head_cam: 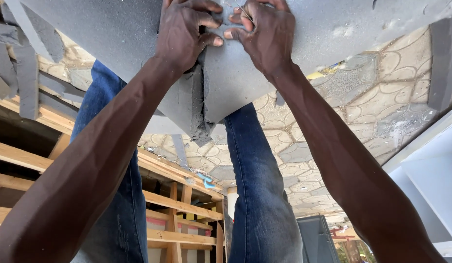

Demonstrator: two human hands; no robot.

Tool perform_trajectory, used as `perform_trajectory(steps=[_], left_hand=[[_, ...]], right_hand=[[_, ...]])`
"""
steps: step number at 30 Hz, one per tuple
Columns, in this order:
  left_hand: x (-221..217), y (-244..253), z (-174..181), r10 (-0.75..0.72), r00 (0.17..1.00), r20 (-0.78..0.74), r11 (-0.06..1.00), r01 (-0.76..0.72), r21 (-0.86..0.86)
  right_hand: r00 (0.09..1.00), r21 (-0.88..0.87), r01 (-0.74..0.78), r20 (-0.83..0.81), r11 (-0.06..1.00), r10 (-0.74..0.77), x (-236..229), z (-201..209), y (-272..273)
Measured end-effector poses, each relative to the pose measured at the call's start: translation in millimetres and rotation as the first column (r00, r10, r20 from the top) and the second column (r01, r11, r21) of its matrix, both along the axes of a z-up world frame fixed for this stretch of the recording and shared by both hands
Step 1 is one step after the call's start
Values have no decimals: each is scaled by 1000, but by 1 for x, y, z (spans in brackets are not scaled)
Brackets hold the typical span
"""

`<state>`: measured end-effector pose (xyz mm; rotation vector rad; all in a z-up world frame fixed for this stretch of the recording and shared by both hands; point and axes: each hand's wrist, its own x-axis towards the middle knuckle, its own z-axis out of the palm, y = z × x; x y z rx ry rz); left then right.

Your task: Applying adhesive to foam pieces and bonding them together to form a structure

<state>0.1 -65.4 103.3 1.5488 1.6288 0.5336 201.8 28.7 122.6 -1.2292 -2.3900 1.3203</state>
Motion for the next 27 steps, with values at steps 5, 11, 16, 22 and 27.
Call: perform_trajectory(steps=[5, 11, 16, 22, 27], left_hand=[[3, -1, -16, 23, 1000, 15, 1000, -23, 5], [-2, -2, 55, 73, 996, -49, 997, -74, -25], [-17, -75, 133, 198, 955, -219, 912, -261, -316], [-4, -118, 62, 189, 970, -155, 886, -236, -399], [0, -120, 49, 173, 969, -179, 891, -231, -391]], right_hand=[[1000, 49, -16, -23, 999, 17, -1, -2, 0], [1000, 96, -26, -3, 995, 27, -1, -6, 0], [1000, 37, -8, 0, 999, 8, 0, -15, -5], [1000, 136, -29, 5, 990, 29, -4, -8, -2], [973, 72, -20, 229, 997, 3, -8, -11, -7]])
